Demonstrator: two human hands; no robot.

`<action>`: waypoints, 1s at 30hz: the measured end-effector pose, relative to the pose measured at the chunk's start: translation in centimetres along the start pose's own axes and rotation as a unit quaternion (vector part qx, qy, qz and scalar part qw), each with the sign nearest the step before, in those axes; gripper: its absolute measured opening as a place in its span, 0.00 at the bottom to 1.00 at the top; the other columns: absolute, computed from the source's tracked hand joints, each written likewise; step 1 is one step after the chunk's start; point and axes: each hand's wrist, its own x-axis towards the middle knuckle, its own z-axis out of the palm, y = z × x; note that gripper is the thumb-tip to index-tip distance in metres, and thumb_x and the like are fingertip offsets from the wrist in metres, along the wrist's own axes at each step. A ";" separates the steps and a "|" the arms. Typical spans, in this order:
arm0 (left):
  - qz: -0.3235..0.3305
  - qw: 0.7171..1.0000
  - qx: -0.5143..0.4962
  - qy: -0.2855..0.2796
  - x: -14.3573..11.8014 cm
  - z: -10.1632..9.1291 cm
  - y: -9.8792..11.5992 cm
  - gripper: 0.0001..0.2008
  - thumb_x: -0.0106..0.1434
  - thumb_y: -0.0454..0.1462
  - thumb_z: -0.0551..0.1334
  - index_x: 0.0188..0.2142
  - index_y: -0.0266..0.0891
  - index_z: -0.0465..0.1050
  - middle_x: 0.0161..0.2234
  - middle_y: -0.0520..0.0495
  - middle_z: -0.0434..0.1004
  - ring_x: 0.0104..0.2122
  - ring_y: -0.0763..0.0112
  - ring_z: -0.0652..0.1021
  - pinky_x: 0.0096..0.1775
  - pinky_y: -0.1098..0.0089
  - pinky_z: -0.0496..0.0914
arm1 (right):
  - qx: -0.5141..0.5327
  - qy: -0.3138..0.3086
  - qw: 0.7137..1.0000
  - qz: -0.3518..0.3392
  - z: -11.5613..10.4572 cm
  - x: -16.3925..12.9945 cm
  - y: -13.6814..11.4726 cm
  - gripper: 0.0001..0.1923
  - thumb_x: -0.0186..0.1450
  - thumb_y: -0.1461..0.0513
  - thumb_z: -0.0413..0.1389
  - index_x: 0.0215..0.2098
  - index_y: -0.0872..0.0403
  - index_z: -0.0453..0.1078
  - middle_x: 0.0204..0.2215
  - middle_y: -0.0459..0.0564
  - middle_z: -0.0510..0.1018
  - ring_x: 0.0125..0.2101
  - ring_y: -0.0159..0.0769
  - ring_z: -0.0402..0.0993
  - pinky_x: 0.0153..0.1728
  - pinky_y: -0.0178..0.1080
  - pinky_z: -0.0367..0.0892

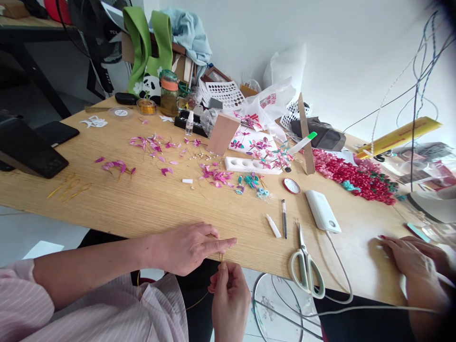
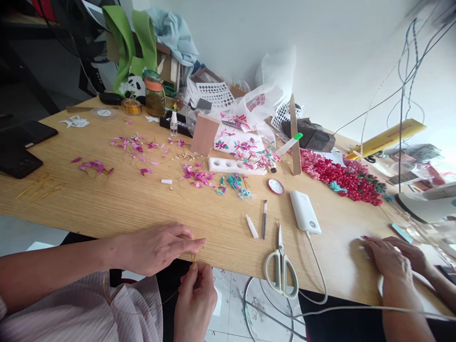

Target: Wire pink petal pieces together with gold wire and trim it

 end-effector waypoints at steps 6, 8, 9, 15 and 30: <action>0.017 1.000 -0.006 0.022 0.2 0.4 -0.3 0.32 0.64 0.26 0.51 0.66 0.36 0.44 0.52 0.44 0.73 0.52 0.61 0.66 0.56 0.64 0.60 | -0.010 0.023 0.999 -0.024 0.2 -0.2 -0.9 0.21 0.65 0.44 0.45 0.25 0.50 0.63 0.15 0.45 0.72 0.16 0.33 0.71 0.17 0.32 0.64; 0.020 0.999 -0.013 0.031 0.2 0.4 -0.3 0.33 0.63 0.25 0.51 0.66 0.35 0.44 0.52 0.43 0.73 0.52 0.62 0.67 0.55 0.64 0.61 | -0.019 0.026 0.999 -0.035 0.2 -0.2 -1.0 0.21 0.66 0.45 0.45 0.25 0.50 0.63 0.16 0.45 0.72 0.16 0.33 0.71 0.17 0.32 0.63; 0.018 0.999 -0.017 0.035 0.3 0.3 -0.3 0.33 0.63 0.25 0.52 0.66 0.35 0.45 0.53 0.42 0.72 0.53 0.62 0.67 0.55 0.64 0.62 | -0.023 0.027 0.998 -0.043 0.2 -0.2 -1.0 0.21 0.66 0.45 0.45 0.26 0.50 0.63 0.16 0.45 0.72 0.16 0.33 0.71 0.17 0.32 0.63; -0.027 0.991 -0.108 0.077 0.3 -0.5 -0.1 0.30 0.62 0.28 0.57 0.63 0.40 0.54 0.57 0.42 0.67 0.55 0.62 0.67 0.58 0.60 0.60 | -0.038 0.041 0.990 -0.131 -0.4 -0.5 -1.2 0.16 0.69 0.51 0.45 0.29 0.50 0.63 0.18 0.43 0.73 0.17 0.31 0.71 0.18 0.30 0.63; -0.057 0.974 -0.201 0.089 -0.6 -1.2 1.7 0.11 0.53 0.28 0.70 0.36 0.39 0.77 0.32 0.50 0.78 0.36 0.69 0.74 0.41 0.72 0.67 | -0.201 -0.082 0.892 -0.397 -4.2 -0.4 -4.3 0.10 0.67 0.66 0.43 0.29 0.51 0.59 0.21 0.42 0.68 0.21 0.29 0.66 0.23 0.31 0.58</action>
